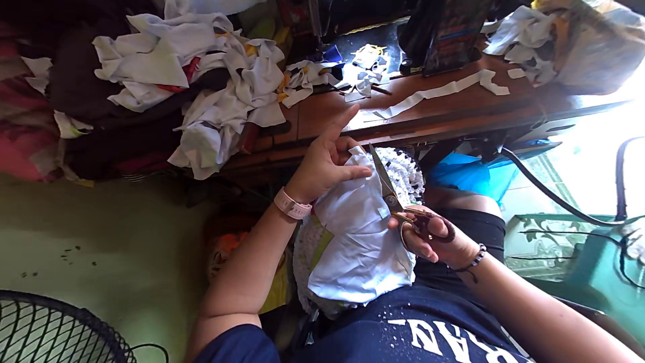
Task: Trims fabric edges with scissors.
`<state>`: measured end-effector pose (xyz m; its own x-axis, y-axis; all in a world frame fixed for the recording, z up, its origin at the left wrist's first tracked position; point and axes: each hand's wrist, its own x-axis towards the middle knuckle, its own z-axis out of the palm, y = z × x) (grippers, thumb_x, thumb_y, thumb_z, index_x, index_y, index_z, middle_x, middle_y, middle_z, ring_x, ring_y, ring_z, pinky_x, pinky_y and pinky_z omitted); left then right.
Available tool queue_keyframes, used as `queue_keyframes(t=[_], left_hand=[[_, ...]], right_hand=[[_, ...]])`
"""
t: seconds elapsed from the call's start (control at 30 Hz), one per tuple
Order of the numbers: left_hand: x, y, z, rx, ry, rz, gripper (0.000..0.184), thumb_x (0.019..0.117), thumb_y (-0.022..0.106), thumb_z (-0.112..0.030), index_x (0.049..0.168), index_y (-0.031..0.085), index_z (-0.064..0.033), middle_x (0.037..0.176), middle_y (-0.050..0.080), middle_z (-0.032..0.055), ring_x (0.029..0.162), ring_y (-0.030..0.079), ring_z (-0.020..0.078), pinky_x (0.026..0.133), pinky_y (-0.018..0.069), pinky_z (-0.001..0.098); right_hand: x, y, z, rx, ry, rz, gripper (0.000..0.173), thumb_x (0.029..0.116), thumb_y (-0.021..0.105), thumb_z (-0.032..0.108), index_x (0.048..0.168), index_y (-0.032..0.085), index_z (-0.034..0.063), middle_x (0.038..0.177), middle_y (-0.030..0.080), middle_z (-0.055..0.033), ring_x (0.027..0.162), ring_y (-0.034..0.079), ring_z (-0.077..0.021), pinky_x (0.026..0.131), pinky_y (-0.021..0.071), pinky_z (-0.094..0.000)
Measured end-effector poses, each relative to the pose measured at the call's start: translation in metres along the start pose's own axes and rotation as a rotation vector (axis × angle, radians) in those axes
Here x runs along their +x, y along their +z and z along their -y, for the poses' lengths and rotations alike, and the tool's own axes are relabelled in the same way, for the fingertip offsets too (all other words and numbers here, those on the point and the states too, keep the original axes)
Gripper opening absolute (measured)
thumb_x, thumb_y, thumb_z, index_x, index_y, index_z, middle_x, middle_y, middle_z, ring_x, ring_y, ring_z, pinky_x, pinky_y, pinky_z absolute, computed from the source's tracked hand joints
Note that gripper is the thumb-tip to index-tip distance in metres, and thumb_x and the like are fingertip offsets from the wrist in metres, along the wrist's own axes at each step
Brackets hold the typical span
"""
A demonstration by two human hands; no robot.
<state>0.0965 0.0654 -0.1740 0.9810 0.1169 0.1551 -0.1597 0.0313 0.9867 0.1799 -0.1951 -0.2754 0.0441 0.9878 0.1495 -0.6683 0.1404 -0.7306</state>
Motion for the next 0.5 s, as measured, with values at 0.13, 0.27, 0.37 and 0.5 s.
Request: queue_keyframes(t=[0.13, 0.27, 0.37, 0.5], left_hand=[[0.0017, -0.0046, 0.0032, -0.007, -0.003, -0.016, 0.082, 0.094, 0.068, -0.004, 0.162, 0.022, -0.0054, 0.094, 0.072, 0.0062, 0.08, 0.069, 0.0102, 0.074, 0.0597, 0.0258], [0.003, -0.0058, 0.0036, -0.014, -0.028, -0.048, 0.069, 0.0993, 0.063, -0.007, 0.159, 0.029, -0.0064, 0.09, 0.072, 0.0042, 0.077, 0.068, 0.0079, 0.073, 0.0592, 0.0248], [0.0038, -0.004, 0.0038, 0.001, -0.006, -0.061, 0.074, 0.0934, 0.068, 0.0, 0.158, 0.031, -0.0023, 0.088, 0.072, 0.0048, 0.075, 0.068, 0.0085, 0.075, 0.0588, 0.0248], [0.0045, -0.0036, 0.0041, -0.001, -0.003, -0.058, 0.081, 0.0878, 0.072, 0.009, 0.158, 0.031, -0.002, 0.089, 0.072, 0.0075, 0.077, 0.069, 0.0114, 0.078, 0.0601, 0.0266]], right_hand=[[0.0005, 0.0003, 0.0003, 0.008, 0.007, 0.0, 0.056, 0.0917, 0.066, 0.059, 0.124, 0.07, 0.0128, 0.068, 0.066, 0.0106, 0.051, 0.059, 0.0038, 0.046, 0.0485, -0.0119], [0.0, -0.0004, 0.0009, 0.004, 0.014, 0.006, 0.056, 0.0922, 0.066, 0.058, 0.124, 0.07, 0.0128, 0.069, 0.067, 0.0106, 0.052, 0.059, 0.0035, 0.047, 0.049, -0.0122], [0.0001, -0.001, 0.0012, 0.008, 0.014, 0.017, 0.055, 0.0931, 0.066, 0.057, 0.125, 0.069, 0.0123, 0.07, 0.067, 0.0104, 0.052, 0.059, 0.0036, 0.047, 0.049, -0.0119], [-0.0005, -0.0015, 0.0019, 0.003, 0.014, 0.019, 0.055, 0.093, 0.066, 0.057, 0.125, 0.069, 0.0119, 0.069, 0.066, 0.01, 0.052, 0.059, 0.0033, 0.047, 0.0488, -0.012]])
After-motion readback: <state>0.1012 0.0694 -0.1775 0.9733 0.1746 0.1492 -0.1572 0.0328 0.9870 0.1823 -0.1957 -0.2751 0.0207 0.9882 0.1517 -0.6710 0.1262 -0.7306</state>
